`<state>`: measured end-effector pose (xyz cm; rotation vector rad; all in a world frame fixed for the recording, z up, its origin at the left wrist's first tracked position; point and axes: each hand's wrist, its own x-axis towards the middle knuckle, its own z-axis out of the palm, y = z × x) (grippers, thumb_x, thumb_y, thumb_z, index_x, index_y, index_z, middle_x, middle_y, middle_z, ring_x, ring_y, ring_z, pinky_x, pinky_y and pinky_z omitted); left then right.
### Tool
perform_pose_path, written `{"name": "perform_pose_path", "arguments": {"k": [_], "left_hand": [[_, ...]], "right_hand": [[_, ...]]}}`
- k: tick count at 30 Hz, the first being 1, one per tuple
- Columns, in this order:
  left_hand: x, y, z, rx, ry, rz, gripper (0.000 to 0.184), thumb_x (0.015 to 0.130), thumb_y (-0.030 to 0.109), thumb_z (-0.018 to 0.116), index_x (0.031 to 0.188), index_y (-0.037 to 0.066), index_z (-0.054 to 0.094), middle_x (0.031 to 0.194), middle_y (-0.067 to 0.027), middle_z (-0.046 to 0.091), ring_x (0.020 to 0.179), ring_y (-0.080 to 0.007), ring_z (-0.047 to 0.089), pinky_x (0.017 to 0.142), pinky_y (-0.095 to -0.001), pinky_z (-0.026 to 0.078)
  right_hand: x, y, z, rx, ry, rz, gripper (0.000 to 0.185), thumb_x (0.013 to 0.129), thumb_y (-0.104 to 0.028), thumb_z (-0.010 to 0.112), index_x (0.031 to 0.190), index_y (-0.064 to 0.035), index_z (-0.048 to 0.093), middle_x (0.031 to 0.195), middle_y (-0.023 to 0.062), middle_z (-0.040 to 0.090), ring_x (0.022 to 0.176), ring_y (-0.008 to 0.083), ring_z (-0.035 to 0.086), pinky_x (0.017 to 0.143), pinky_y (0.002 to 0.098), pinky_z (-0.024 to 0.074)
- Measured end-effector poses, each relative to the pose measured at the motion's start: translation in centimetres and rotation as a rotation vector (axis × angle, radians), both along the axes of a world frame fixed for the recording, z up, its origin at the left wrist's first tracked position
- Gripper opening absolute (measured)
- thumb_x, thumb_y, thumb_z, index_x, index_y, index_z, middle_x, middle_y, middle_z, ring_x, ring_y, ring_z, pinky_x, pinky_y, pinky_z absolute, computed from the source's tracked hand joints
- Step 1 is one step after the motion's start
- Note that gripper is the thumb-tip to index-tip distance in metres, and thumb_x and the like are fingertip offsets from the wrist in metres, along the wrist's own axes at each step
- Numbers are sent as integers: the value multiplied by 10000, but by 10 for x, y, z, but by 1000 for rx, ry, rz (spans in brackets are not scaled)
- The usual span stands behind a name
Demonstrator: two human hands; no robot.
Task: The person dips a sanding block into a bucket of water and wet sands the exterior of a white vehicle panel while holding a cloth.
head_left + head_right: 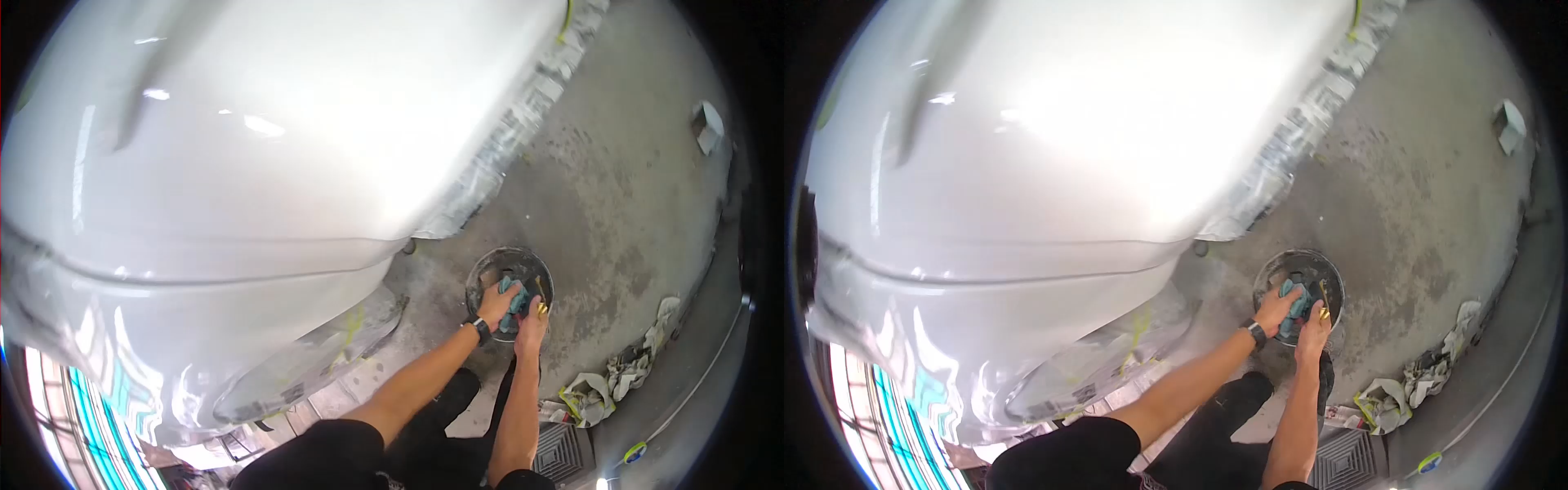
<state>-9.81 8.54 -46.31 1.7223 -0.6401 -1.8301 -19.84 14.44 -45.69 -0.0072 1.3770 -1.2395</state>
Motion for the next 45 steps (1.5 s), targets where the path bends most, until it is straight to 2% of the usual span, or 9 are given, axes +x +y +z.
{"name": "perform_pose_path", "arguments": {"k": [9, 12, 14, 15, 20, 22, 27, 36, 45], "left_hand": [[158, -49, 509, -1145, -725, -627, 233, 956, 190, 700, 1129, 35, 683, 995, -110, 708, 912, -233, 682, 828, -365, 523], [194, -64, 653, -1410, -1049, -687, 211, 908, 107, 717, 1109, 45, 696, 980, -134, 656, 911, -292, 650, 814, -375, 519], [208, -76, 723, -1642, -1341, -831, 250, 913, 15, 685, 1162, 35, 683, 1070, -128, 643, 964, -251, 654, 824, -320, 523], [216, -82, 741, -1696, -1460, -803, 305, 873, -3, 683, 1167, 74, 691, 1088, -124, 633, 993, -327, 635, 875, -412, 505], [265, -111, 748, -1656, -1827, -992, 486, 785, -69, 695, 1232, 123, 683, 1420, -131, 558, 1404, -379, 458, 1200, -573, 267], [266, -117, 745, -1704, -1769, -962, 499, 782, -59, 704, 1245, 125, 679, 1420, -120, 561, 1397, -372, 468, 1198, -565, 277], [270, -126, 739, -1725, -1806, -946, 495, 796, -23, 725, 1263, 137, 680, 1426, -108, 565, 1397, -353, 475, 1197, -551, 297], [262, -128, 739, -1641, -1802, -1060, 449, 863, 231, 772, 1286, 118, 675, 1456, -143, 531, 1426, -385, 423, 1201, -570, 253], [266, -131, 738, -1729, -1799, -1079, 348, 977, 225, 603, 1287, 87, 678, 1438, -157, 550, 1387, -380, 463, 1196, -529, 275]], "right_hand": [[114, -87, 374, -784, 51, -104, 508, 1093, -335, 474, 1498, -29, 436, 1442, 116, 516, 1249, 199, 561, 1046, 387, 529], [152, -119, 484, -1092, 406, -16, 722, 896, 190, 384, 1573, -56, 330, 1595, 192, 373, 1453, 305, 408, 1165, 386, 389], [192, -146, 520, -1288, 806, -86, 920, 738, 216, 479, 1591, -79, 299, 1613, 246, 296, 1485, 415, 311, 1236, 416, 277], [214, -147, 531, -1293, 835, 38, 920, 733, 194, 518, 1587, -40, 268, 1632, 253, 239, 1498, 419, 278, 1235, 413, 283], [274, -124, 474, -1353, 987, 297, 937, 748, 17, 657, 1588, -16, 244, 1668, 209, 190, 1534, 420, 198, 1214, 584, 233], [252, -131, 440, -1314, 974, 426, 907, 786, -33, 690, 1584, -22, 258, 1665, 221, 186, 1526, 438, 208, 1206, 591, 243], [199, -205, 439, -859, 757, -46, 675, 994, -225, 570, 1587, -60, 293, 1633, 268, 216, 1483, 485, 255, 1135, 694, 231], [265, -153, 470, -907, 857, 87, 785, 943, -253, 661, 1595, -65, 267, 1660, 276, 141, 1518, 475, 191, 1101, 752, 209], [270, -166, 489, -889, 867, -85, 665, 946, -231, 644, 1524, -32, 382, 1644, 230, 239, 1476, 465, 287, 1072, 744, 267]]}}
